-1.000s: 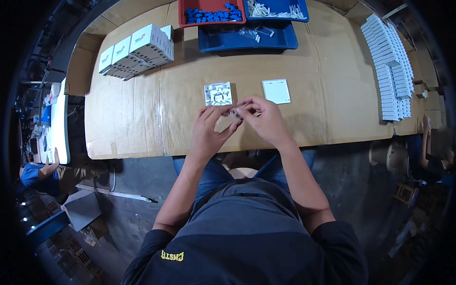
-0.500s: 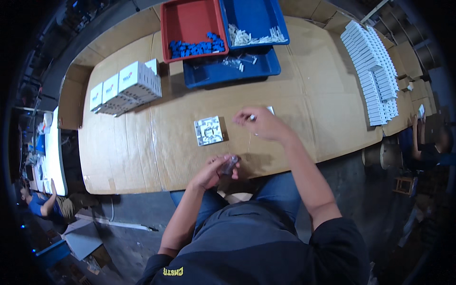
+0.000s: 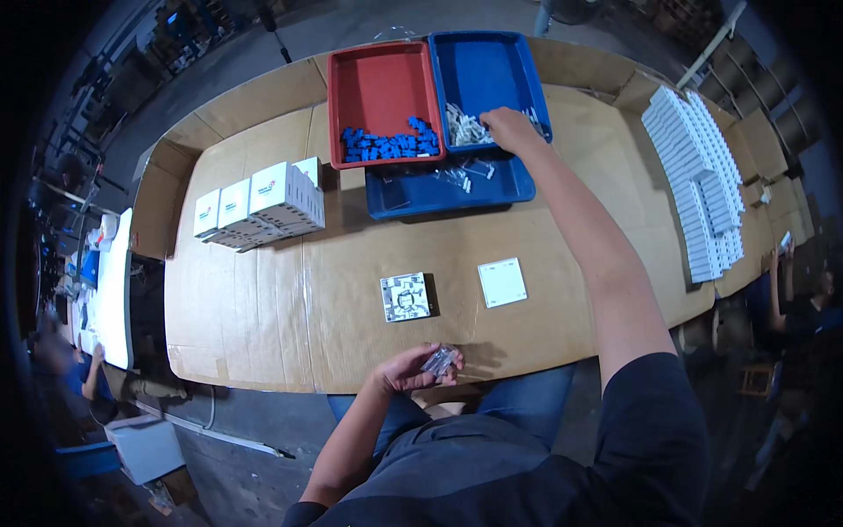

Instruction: The recorder is assembling small hardware components into plastic housings and packaging them into boxes in a factory setting.

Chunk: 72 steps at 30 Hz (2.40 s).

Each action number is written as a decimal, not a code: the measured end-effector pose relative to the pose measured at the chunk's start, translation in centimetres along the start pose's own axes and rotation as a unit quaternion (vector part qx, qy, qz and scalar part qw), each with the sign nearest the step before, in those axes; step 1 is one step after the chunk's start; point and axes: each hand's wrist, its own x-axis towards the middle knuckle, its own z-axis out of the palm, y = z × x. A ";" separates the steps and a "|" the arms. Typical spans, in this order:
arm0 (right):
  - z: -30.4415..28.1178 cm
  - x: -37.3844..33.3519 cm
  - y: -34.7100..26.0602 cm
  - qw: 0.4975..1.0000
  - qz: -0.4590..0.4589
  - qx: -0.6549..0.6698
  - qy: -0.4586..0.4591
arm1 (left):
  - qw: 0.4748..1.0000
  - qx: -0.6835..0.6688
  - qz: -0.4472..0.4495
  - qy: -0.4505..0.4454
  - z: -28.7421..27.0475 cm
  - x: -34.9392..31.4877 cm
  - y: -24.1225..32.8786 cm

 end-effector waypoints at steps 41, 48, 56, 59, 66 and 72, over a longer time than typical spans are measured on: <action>-8.4 -22.3 -24.8 0.765 0.026 0.576 -0.288 | 0.986 0.023 0.160 0.039 3.1 -0.6 4.1; -6.5 -22.2 -25.7 0.762 0.003 0.575 -0.298 | 0.986 0.056 0.158 0.026 2.9 -0.2 4.5; -5.0 -21.9 -25.1 0.816 -0.072 0.511 -0.261 | 0.983 0.090 0.158 0.012 2.0 0.2 5.0; -5.9 -22.0 -26.1 0.796 -0.023 0.502 -0.336 | 0.978 0.116 0.159 0.066 2.1 0.5 5.1; -6.5 -17.1 -18.8 0.828 0.066 0.496 -0.252 | 0.994 -0.109 0.020 -0.018 -0.2 -0.2 2.3; -2.9 -7.4 -9.5 0.934 0.149 0.315 0.077 | 0.996 -0.092 0.008 -0.008 -1.1 0.5 3.0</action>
